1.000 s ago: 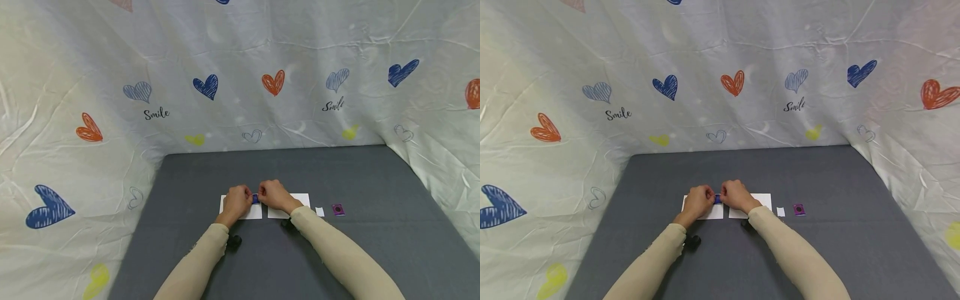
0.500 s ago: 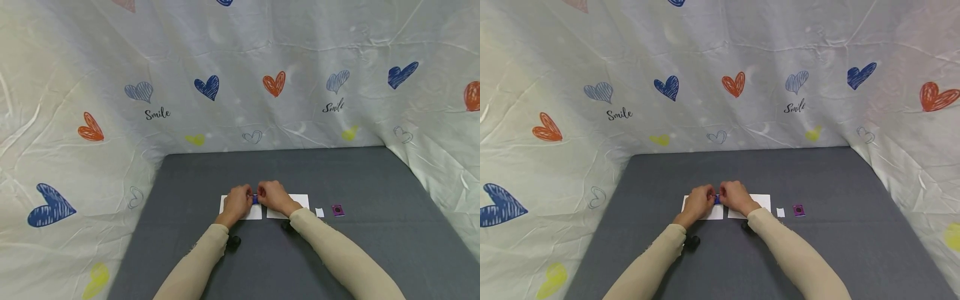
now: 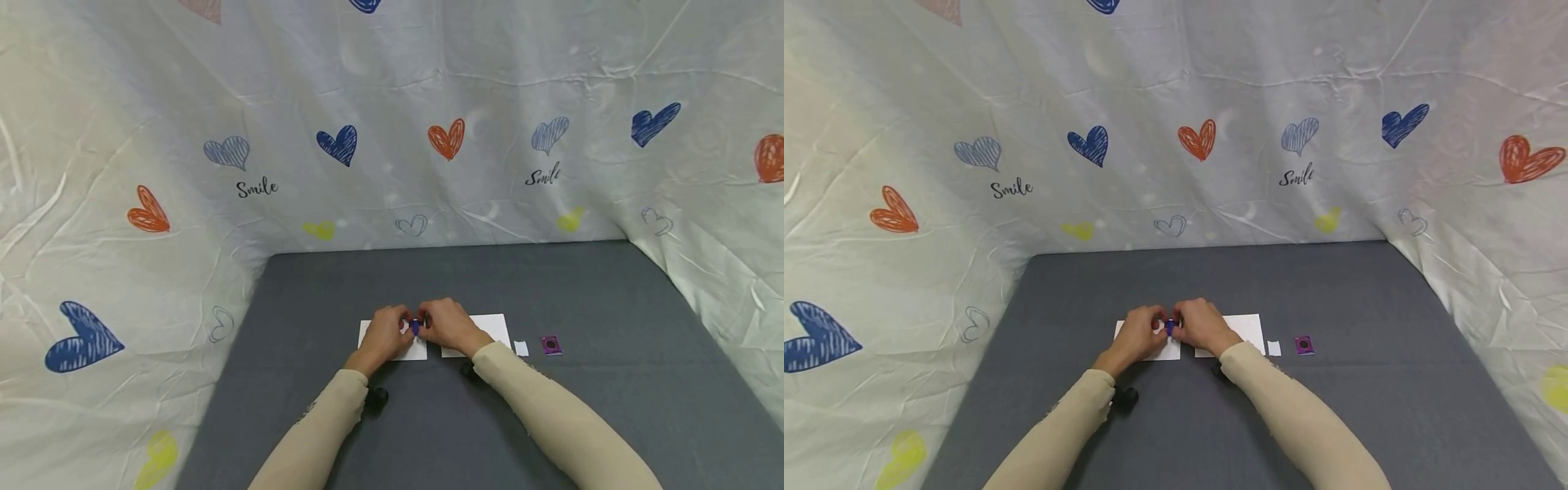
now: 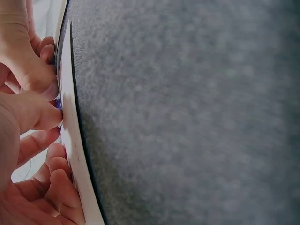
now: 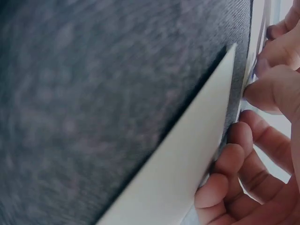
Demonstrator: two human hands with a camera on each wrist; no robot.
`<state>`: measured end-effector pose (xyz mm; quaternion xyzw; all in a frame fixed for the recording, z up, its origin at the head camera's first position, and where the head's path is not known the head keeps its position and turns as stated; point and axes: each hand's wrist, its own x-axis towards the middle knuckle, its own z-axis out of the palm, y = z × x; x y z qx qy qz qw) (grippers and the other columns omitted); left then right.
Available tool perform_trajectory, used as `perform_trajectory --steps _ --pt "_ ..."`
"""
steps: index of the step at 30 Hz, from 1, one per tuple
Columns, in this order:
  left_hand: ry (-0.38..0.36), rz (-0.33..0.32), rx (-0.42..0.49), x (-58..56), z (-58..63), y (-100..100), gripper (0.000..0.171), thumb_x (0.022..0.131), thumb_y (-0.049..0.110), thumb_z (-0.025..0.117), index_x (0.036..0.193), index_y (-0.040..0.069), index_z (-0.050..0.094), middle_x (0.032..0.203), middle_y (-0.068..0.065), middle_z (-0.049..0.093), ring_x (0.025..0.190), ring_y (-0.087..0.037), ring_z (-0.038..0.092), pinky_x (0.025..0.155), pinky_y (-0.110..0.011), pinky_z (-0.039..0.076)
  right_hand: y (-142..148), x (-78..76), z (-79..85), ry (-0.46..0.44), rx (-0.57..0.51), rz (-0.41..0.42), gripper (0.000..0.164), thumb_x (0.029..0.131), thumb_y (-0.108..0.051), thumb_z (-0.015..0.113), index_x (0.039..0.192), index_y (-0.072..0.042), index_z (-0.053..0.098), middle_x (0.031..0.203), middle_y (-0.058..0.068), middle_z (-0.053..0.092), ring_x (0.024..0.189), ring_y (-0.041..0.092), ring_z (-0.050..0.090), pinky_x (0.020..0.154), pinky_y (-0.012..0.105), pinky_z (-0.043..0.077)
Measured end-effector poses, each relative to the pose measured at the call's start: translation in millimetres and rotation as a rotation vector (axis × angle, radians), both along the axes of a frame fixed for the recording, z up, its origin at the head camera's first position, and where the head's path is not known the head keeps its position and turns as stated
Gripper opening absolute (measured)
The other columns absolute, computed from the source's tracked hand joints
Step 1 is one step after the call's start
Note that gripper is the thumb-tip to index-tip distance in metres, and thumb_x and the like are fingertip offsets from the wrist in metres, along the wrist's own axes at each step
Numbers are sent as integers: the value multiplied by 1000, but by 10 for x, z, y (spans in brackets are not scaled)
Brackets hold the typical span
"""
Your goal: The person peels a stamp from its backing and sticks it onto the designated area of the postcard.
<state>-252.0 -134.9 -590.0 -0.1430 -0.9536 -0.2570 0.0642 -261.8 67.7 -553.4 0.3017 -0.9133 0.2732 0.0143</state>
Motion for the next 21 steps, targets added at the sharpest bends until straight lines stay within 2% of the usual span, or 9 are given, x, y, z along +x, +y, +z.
perform_trajectory --steps 3,5,7,9,12,14,16,21 --pt "25 -15 -4 2 -32 -14 20 80 14 84 98 14 76 79 1 59 74 -18 54 64 -34 43 -3 -14 -11 -11 11 7 20 87 -27 85 101 -15 76 78 -6 69 68 11 62 64 36 54" --pt "39 -22 -6 9 -45 -19 21 80 13 84 99 13 77 80 1 60 75 -19 54 67 -35 44 -20 56 122 -52 17 2 21 85 -23 86 101 -13 76 78 -5 70 68 11 63 65 37 56" --pt "45 -21 -9 19 -52 -21 21 81 13 84 100 13 78 80 1 61 77 -20 55 69 -36 45 -18 35 83 -58 13 6 23 85 -23 85 103 -12 76 78 -4 70 68 12 63 65 36 56" --pt "54 -16 -11 29 -55 -21 21 81 13 85 101 13 79 81 1 62 77 -20 56 70 -37 47 -7 -14 -35 -45 11 10 24 86 -26 84 104 -12 75 80 -4 70 69 11 63 64 35 54" --pt "60 -6 3 43 -59 -17 21 81 13 86 101 12 79 81 0 62 78 -21 57 71 -38 48 -3 -13 -43 -52 12 5 27 86 -26 84 106 -11 74 81 -2 70 70 12 62 65 35 54" --pt "59 1 18 53 -58 -12 22 80 13 85 101 11 79 81 -2 63 79 -23 58 73 -40 49 -7 18 5 -57 22 -3 27 87 -26 83 106 -10 73 81 -2 70 70 13 63 65 38 55" --pt "58 6 37 67 -52 -5 23 80 12 85 102 9 79 82 -4 64 81 -26 59 75 -43 50 -18 85 130 -75 29 -18 26 86 -24 84 105 -9 73 81 -1 70 71 13 63 67 39 56" --pt "83 2 91 124 -6 12 22 79 8 85 100 6 79 83 -7 65 81 -29 60 74 -47 52 -43 163 206 -78 49 -62 22 89 -21 85 105 -9 76 83 -1 71 74 13 63 70 35 55"
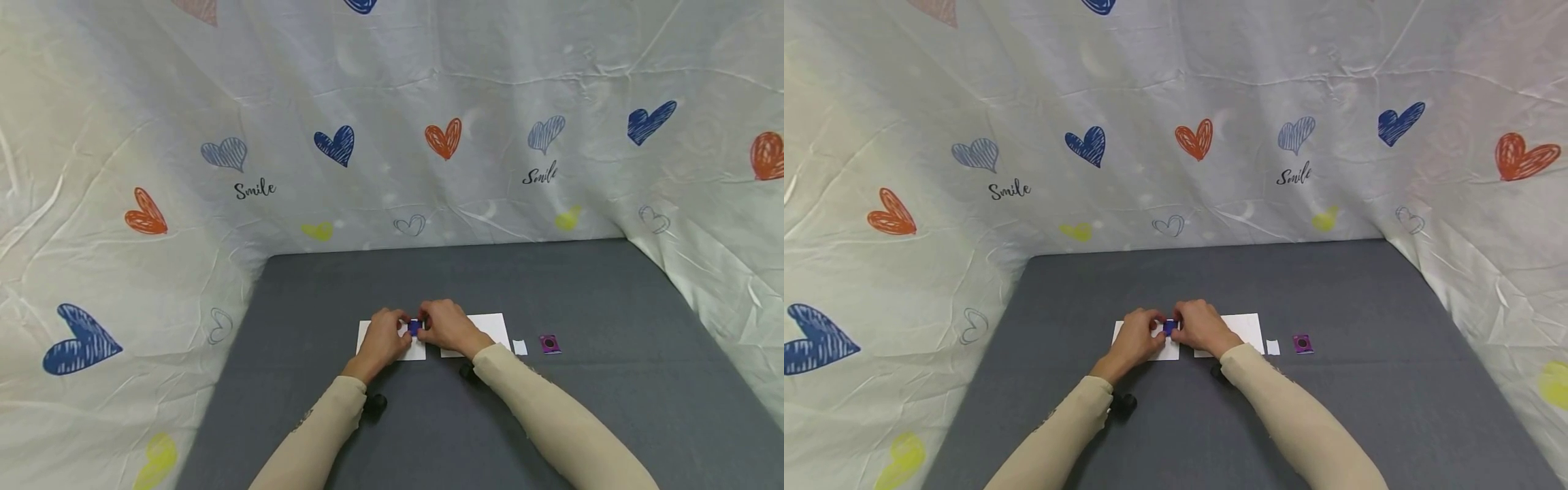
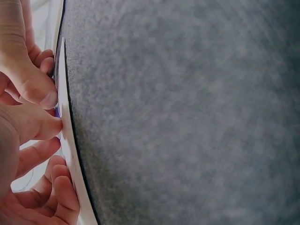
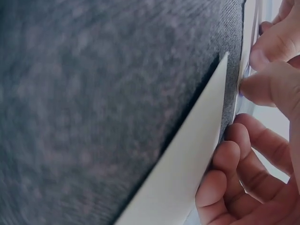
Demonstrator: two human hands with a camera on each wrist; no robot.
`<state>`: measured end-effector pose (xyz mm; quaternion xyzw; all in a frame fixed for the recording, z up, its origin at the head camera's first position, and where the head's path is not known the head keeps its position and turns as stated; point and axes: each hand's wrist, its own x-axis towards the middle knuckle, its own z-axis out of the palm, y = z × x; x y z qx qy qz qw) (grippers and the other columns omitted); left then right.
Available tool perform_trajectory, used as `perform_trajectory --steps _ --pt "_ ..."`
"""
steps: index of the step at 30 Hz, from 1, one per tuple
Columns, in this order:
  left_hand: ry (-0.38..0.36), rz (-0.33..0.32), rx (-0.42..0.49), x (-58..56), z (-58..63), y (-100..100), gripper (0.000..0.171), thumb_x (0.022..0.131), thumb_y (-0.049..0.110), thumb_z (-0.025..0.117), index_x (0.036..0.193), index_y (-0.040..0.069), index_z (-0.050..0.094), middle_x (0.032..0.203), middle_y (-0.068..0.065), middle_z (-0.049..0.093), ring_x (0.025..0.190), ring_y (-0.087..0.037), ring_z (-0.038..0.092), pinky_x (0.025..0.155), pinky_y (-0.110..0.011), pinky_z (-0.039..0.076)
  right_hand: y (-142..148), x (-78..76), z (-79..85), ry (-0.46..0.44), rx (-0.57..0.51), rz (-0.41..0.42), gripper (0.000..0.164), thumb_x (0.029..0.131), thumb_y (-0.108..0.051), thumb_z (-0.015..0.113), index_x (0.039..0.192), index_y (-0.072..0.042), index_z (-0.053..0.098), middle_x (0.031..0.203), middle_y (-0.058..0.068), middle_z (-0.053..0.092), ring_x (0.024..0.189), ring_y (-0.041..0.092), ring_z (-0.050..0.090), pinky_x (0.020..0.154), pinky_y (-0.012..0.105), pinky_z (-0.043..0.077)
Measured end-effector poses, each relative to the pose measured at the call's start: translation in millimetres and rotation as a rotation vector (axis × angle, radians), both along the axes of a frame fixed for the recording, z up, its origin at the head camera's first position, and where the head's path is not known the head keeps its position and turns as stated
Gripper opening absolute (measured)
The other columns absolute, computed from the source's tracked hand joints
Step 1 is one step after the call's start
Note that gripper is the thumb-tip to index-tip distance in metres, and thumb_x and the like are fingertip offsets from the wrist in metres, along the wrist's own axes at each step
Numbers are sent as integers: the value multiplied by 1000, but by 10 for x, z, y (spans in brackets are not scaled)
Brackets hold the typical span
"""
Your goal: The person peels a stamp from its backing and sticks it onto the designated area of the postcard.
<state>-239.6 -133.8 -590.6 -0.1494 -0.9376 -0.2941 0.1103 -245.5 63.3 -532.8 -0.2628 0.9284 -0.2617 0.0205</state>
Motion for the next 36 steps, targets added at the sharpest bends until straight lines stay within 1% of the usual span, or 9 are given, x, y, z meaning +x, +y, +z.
perform_trajectory --steps 12,18,20,22,23,27,29,30,36 --pt "-4 -4 27 29 48 -8 20 81 9 84 100 6 81 84 -7 67 78 -24 61 70 -41 52 -28 49 21 78 56 11 18 90 -20 84 102 -10 75 80 -2 68 68 11 59 64 32 52" --pt "0 -16 27 59 155 -32 19 83 12 81 101 6 81 84 -5 66 75 -20 59 66 -37 49 -6 53 56 81 23 38 12 92 -18 81 96 -11 72 78 -2 65 65 11 57 61 30 49" --pt "39 -20 51 14 112 -51 19 84 13 79 101 7 82 84 -5 67 75 -19 59 66 -36 49 17 46 85 79 4 39 10 93 -17 80 95 -12 71 78 -2 66 65 10 57 61 30 50" --pt "9 -20 73 40 252 -30 20 86 12 78 104 6 82 90 -8 72 80 -21 65 71 -38 55 48 29 124 81 -10 34 8 94 -17 78 94 -12 72 78 -2 67 65 9 58 62 29 51" --pt "21 -28 86 11 235 -43 20 87 14 77 105 7 82 92 -7 73 79 -20 65 70 -37 55 68 18 146 83 -16 35 7 94 -16 77 94 -12 72 79 -2 68 65 9 58 63 30 52" --pt "-59 -13 79 154 635 23 23 92 10 77 114 4 81 104 -14 79 87 -25 72 77 -43 61 143 -22 248 86 -21 33 3 95 -15 73 96 -12 74 82 -2 70 67 8 59 66 31 54" --pt "-58 -9 76 175 699 25 24 94 11 78 117 4 81 106 -12 80 89 -25 73 79 -42 62 181 -23 320 74 -26 29 5 96 -15 72 98 -12 76 84 -1 72 69 9 61 68 32 56" --pt "-83 1 65 222 807 48 27 94 9 80 119 2 80 110 -14 80 93 -28 75 83 -45 63 200 -21 355 67 -24 23 6 97 -15 72 99 -12 76 86 0 73 71 9 62 70 33 56" --pt "-92 -8 44 221 888 55 35 95 15 82 127 2 78 122 -15 81 107 -33 78 94 -49 63 350 -8 525 42 -15 8 12 100 -16 72 108 -10 80 96 3 78 82 14 70 79 37 61"
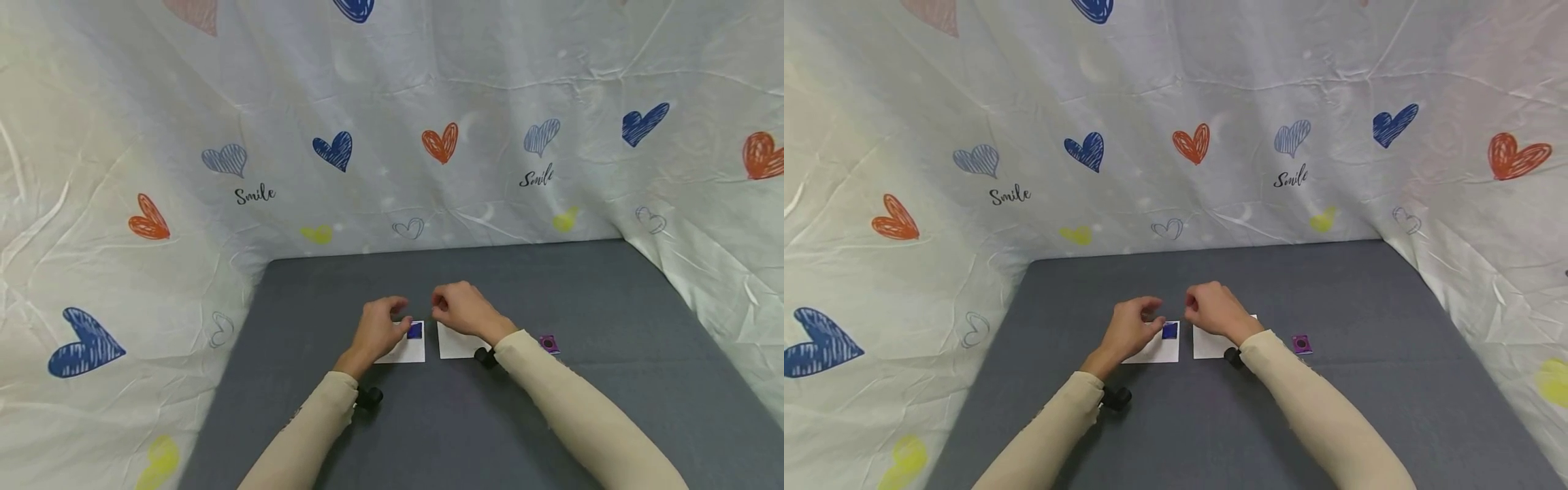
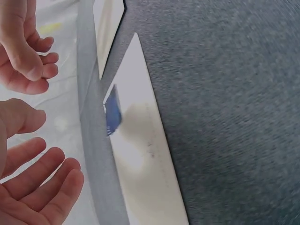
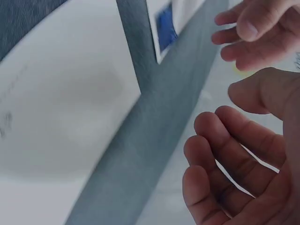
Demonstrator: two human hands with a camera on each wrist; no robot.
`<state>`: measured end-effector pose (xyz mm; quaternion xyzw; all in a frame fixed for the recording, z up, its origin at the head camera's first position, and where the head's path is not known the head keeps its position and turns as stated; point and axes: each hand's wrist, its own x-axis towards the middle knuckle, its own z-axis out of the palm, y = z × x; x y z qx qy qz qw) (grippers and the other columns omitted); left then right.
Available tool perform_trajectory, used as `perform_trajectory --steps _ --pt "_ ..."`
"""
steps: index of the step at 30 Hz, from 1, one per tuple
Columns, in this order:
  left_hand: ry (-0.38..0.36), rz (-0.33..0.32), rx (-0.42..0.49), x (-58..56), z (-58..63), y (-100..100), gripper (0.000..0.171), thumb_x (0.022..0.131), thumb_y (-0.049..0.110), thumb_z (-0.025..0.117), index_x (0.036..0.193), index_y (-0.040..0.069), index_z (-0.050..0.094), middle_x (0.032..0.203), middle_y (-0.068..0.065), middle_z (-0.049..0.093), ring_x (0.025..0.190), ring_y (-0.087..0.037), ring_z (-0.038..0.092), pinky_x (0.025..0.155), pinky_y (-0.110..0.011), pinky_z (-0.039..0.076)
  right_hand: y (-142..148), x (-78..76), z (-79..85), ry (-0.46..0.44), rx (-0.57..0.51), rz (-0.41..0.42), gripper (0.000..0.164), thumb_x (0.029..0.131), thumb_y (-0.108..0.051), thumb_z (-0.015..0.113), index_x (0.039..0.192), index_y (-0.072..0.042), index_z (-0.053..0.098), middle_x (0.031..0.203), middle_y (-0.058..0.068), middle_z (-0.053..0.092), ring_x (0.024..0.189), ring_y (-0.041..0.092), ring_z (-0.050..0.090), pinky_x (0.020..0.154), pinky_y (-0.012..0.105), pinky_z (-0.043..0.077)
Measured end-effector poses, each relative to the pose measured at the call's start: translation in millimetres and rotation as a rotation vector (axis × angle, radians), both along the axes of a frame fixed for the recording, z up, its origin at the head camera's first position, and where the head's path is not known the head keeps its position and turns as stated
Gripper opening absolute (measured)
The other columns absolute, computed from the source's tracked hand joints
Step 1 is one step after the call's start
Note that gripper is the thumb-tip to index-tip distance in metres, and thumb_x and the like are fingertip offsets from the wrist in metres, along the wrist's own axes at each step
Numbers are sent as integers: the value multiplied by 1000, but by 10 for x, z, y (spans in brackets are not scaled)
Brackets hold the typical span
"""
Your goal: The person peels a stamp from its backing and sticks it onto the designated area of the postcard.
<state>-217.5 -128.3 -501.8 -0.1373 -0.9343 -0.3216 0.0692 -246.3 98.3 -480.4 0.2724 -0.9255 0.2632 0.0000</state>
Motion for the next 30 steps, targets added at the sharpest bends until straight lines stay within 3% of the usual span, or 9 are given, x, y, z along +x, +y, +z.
perform_trajectory --steps 5,12,19,30 --pt "-9 10 0 24 58 39 42 96 17 83 134 3 76 131 -16 79 105 -34 78 93 -50 63 158 10 106 7 8 -11 18 100 -15 75 115 -8 80 105 6 80 95 20 74 87 42 62" --pt "-21 -28 -58 71 96 132 49 99 21 82 144 5 71 141 -15 74 131 -35 71 110 -53 57 428 73 220 18 10 -54 22 99 -13 78 119 -4 80 114 11 81 104 26 76 93 46 62" --pt "27 -92 -156 155 54 229 50 100 21 82 145 4 69 143 -16 73 130 -36 72 107 -52 59 698 176 240 3 52 -99 26 100 -13 78 123 -1 79 118 15 81 108 30 77 94 47 63" --pt "71 -181 -270 146 -79 451 45 100 19 82 142 5 72 141 -14 74 129 -32 73 105 -47 61 1096 289 172 14 77 -156 27 101 -12 78 125 1 79 118 18 81 107 34 77 93 52 62"
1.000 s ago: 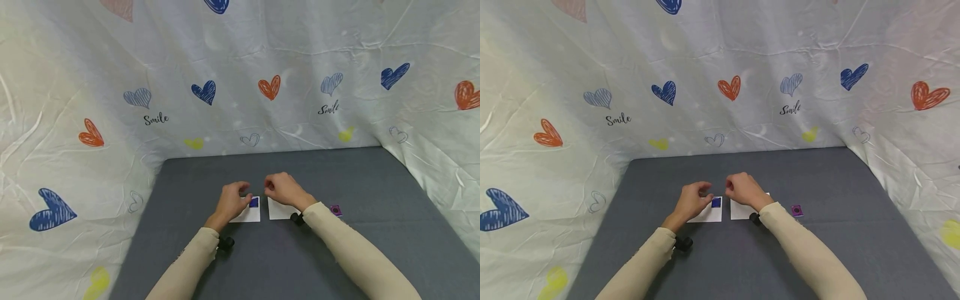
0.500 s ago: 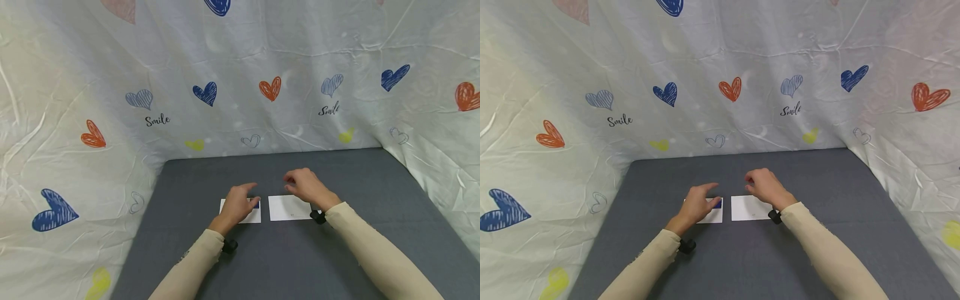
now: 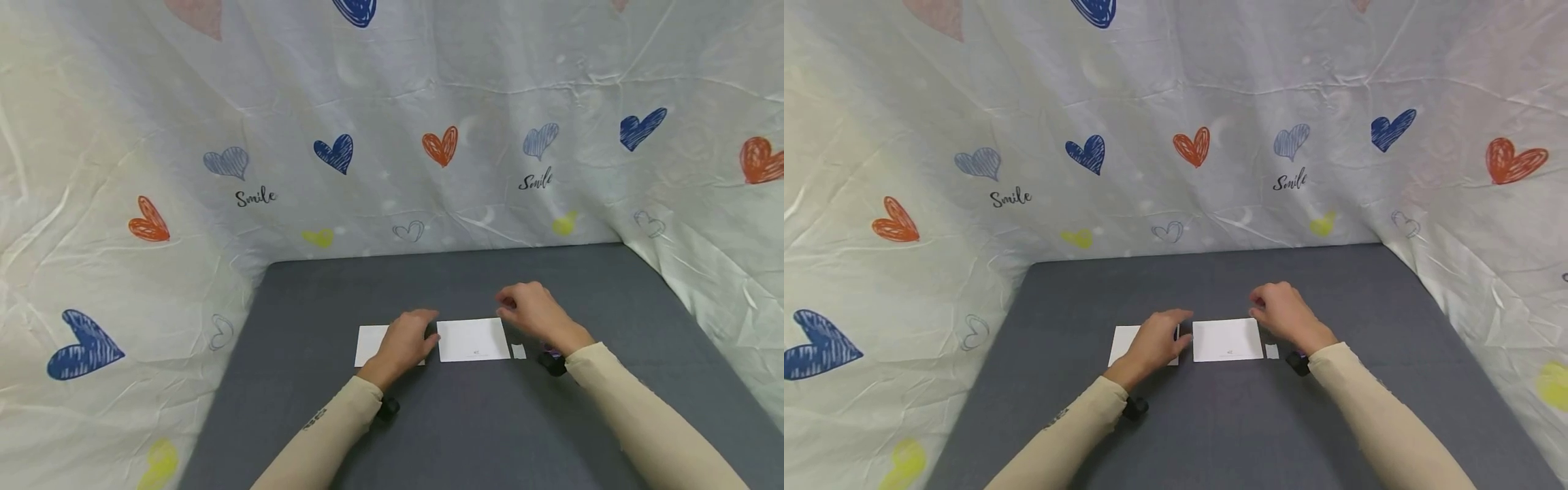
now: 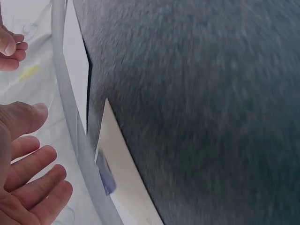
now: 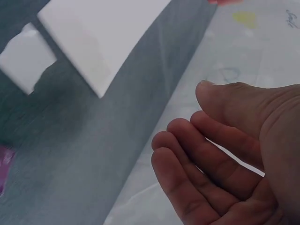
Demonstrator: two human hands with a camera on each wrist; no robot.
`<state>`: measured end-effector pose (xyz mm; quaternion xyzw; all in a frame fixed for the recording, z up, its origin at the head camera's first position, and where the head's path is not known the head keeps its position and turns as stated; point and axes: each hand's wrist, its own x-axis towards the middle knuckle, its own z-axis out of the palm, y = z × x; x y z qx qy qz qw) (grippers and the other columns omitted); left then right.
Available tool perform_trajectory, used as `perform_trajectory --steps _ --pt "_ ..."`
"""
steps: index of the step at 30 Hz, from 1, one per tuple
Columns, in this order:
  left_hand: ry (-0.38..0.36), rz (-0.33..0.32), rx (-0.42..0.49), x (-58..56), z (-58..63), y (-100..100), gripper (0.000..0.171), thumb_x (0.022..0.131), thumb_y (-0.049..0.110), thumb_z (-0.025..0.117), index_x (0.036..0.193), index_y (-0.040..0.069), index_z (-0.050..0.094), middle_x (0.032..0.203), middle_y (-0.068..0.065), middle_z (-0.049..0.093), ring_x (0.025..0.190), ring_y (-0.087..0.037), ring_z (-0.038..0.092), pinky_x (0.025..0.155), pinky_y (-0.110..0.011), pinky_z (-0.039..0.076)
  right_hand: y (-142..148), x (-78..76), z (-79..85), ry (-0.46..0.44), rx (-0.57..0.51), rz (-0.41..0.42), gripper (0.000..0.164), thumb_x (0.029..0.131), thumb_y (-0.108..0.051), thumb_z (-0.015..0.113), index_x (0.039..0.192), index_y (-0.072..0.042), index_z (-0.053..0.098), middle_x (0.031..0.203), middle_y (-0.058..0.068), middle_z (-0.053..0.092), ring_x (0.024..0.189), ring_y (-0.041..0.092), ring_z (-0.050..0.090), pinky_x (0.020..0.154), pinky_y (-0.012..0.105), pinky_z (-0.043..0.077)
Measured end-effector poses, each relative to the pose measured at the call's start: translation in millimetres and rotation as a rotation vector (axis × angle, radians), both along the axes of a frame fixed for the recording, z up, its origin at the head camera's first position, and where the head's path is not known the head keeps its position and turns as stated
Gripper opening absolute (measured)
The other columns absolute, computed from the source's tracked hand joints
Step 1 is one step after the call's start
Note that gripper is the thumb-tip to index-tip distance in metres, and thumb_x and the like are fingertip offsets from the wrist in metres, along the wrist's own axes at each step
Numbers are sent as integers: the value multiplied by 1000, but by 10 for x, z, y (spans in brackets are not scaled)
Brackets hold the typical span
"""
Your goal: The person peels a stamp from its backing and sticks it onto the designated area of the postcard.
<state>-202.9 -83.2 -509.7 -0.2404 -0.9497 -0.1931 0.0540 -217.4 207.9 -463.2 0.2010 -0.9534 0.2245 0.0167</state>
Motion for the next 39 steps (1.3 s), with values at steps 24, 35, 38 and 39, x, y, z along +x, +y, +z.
perform_trajectory --steps 24,35,38,39 --pt "28 -126 -217 -20 -185 217 38 96 25 86 130 9 77 122 -7 80 109 -23 76 92 -42 63 609 282 -331 -23 78 -54 24 94 -9 83 115 3 79 106 17 81 96 34 76 85 54 62" --pt "32 -151 -232 2 -172 216 29 96 22 85 121 9 79 125 -7 80 117 -23 76 98 -39 62 678 347 -486 -8 114 -60 14 90 -7 86 101 -2 78 93 11 78 86 29 73 78 54 60" --pt "22 -150 -229 -4 -176 211 29 97 22 85 122 9 79 127 -7 80 119 -23 75 100 -39 61 677 348 -526 19 123 -63 13 89 -6 86 97 -3 78 91 10 78 84 29 73 76 54 60" --pt "24 -151 -228 -6 -178 209 29 97 22 85 122 9 79 127 -7 80 120 -23 75 100 -39 61 675 347 -538 26 125 -64 12 88 -6 86 97 -3 78 91 10 77 84 29 73 76 54 60"
